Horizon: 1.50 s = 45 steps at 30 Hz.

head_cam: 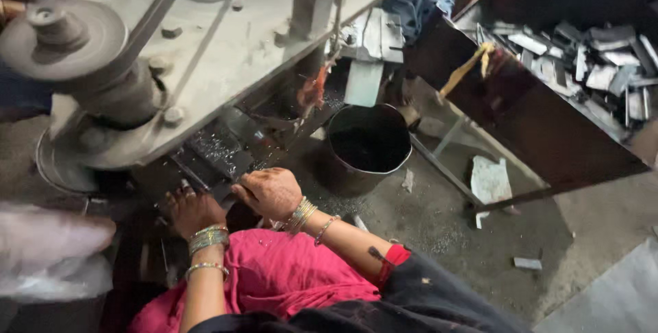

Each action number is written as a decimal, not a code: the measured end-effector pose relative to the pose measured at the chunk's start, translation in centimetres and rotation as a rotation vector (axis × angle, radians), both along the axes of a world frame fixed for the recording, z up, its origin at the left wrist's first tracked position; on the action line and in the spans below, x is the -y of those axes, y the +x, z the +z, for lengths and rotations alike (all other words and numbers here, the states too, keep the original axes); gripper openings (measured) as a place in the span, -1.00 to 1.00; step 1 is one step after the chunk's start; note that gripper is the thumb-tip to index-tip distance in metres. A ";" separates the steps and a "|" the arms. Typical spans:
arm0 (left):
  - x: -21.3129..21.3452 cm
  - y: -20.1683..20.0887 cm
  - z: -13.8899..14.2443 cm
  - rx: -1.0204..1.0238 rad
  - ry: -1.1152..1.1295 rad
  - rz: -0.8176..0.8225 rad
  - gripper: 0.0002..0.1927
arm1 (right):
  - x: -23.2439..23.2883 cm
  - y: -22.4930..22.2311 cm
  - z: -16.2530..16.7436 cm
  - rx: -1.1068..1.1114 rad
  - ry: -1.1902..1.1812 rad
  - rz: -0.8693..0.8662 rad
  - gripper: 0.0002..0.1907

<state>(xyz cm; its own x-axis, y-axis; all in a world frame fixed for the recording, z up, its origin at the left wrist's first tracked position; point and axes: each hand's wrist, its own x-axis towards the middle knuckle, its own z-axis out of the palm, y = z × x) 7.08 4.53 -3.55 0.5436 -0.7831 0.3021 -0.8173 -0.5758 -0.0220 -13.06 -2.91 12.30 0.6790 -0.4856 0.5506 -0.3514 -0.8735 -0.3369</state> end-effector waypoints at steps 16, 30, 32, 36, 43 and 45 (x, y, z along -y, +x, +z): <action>0.7 0.7 2.7 0.047 0.042 0.000 -0.55 | -0.3 0.8 0.3 -0.011 0.106 0.001 -0.65; 1.2 1.4 3.7 -0.141 0.130 0.075 -0.62 | -0.7 2.6 1.7 -0.077 0.063 -0.088 -0.67; 1.6 2.2 4.2 0.026 0.012 0.066 -0.53 | -0.7 2.7 1.6 -0.079 0.058 -0.101 -0.72; 2.1 2.8 5.1 -0.007 0.106 0.092 -0.51 | -0.4 2.9 0.6 -0.172 0.072 -0.110 -0.72; 0.5 1.5 4.9 -0.269 0.308 0.013 -0.48 | 0.6 3.7 -1.0 -0.236 0.103 -0.057 -0.77; 0.4 1.8 4.2 -0.312 -0.010 0.143 -0.46 | 0.3 4.1 -1.2 -0.355 -0.003 -0.145 -0.72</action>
